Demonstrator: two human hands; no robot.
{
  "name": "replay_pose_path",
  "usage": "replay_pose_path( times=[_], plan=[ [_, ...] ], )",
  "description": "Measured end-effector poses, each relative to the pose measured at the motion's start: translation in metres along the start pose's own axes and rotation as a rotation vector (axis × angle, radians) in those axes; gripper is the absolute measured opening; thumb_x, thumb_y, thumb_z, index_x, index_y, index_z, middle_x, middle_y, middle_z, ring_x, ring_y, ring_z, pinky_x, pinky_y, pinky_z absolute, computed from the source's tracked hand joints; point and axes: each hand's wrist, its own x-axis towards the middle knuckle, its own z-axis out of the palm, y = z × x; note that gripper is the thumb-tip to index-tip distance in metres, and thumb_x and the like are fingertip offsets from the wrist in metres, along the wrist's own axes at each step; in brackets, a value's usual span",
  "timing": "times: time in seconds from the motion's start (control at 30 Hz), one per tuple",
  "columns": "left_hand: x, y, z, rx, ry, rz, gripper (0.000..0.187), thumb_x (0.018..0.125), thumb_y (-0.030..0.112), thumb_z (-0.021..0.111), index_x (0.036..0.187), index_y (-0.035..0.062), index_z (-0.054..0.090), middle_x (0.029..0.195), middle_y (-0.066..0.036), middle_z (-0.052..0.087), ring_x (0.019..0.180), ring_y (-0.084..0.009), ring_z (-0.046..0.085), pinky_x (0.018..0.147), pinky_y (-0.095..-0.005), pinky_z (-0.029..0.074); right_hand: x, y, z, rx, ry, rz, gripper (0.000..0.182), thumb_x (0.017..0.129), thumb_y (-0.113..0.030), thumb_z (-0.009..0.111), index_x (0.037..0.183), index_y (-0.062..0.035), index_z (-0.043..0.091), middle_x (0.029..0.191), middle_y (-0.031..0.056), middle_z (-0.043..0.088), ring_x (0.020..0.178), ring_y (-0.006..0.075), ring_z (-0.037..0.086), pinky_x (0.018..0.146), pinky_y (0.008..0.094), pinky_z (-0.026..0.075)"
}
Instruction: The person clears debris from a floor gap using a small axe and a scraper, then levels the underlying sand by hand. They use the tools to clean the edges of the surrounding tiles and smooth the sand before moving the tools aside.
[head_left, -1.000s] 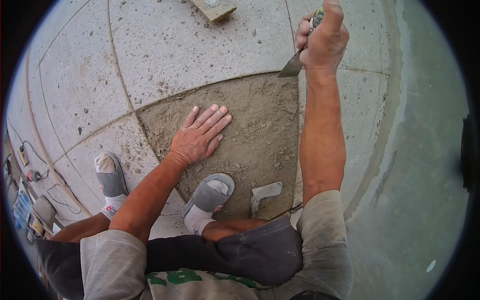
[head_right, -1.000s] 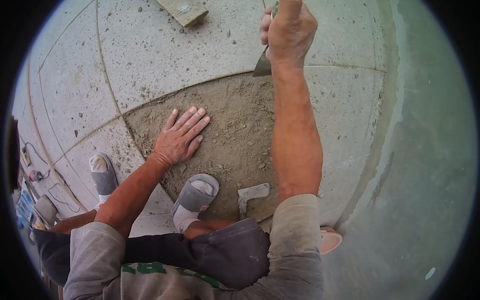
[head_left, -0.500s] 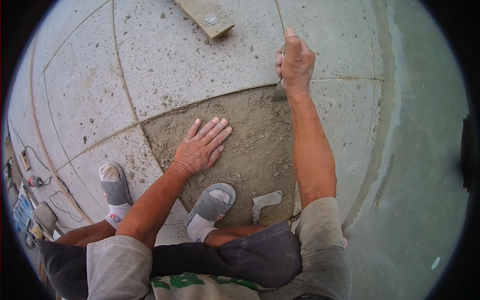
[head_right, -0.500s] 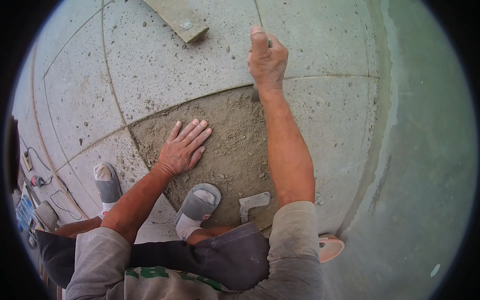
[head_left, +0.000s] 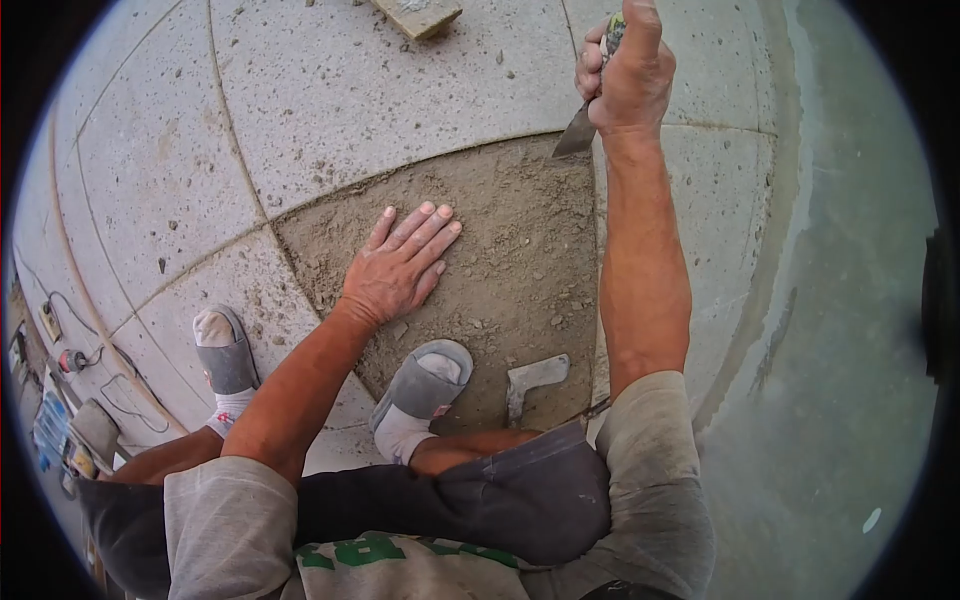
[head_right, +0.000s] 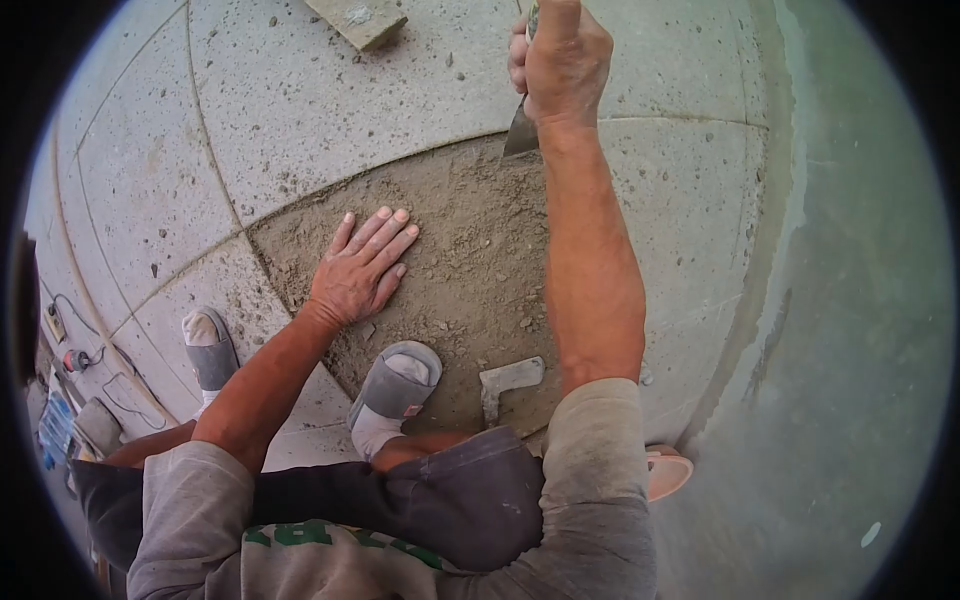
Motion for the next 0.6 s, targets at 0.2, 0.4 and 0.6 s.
replay_pose_path(
  times=[0.2, 0.4, 0.6],
  plan=[
    [0.000, -0.002, 0.003, 0.000, 0.032, 0.002, 0.057, 0.095, 0.032, 0.052, 0.149, 0.0220, 0.037, 0.155, 0.000, 0.034, 0.145, -0.0189, 0.027, 0.120, -0.0457, 0.017, -0.015, 0.015, 0.000, -0.155, -0.083, 0.041, 0.045, 0.090, -0.048, 0.055, 0.071, -0.0068, 0.053, 0.052, 0.0014, 0.047, 0.039, 0.0086, 0.041, 0.034, 0.0247, 0.031],
    [0.000, -0.002, 0.006, 0.042, 0.055, 0.031, 0.057, 0.095, 0.033, 0.052, 0.149, 0.0222, 0.037, 0.156, 0.000, 0.033, 0.145, -0.0186, 0.027, 0.120, -0.0453, 0.016, -0.016, 0.011, -0.008, -0.131, -0.100, -0.088, 0.045, 0.089, -0.049, 0.055, 0.071, -0.0074, 0.053, 0.051, 0.0015, 0.047, 0.039, 0.0085, 0.040, 0.035, 0.0249, 0.033],
    [-0.001, -0.002, 0.006, 0.020, 0.043, 0.022, 0.057, 0.095, 0.034, 0.052, 0.149, 0.0227, 0.037, 0.156, 0.000, 0.033, 0.145, -0.0184, 0.028, 0.120, -0.0455, 0.015, -0.005, -0.013, -0.001, 0.058, -0.053, 0.036, 0.046, 0.090, -0.050, 0.054, 0.073, -0.0072, 0.055, 0.053, 0.0024, 0.049, 0.040, 0.0086, 0.043, 0.035, 0.0255, 0.033]
  ],
)
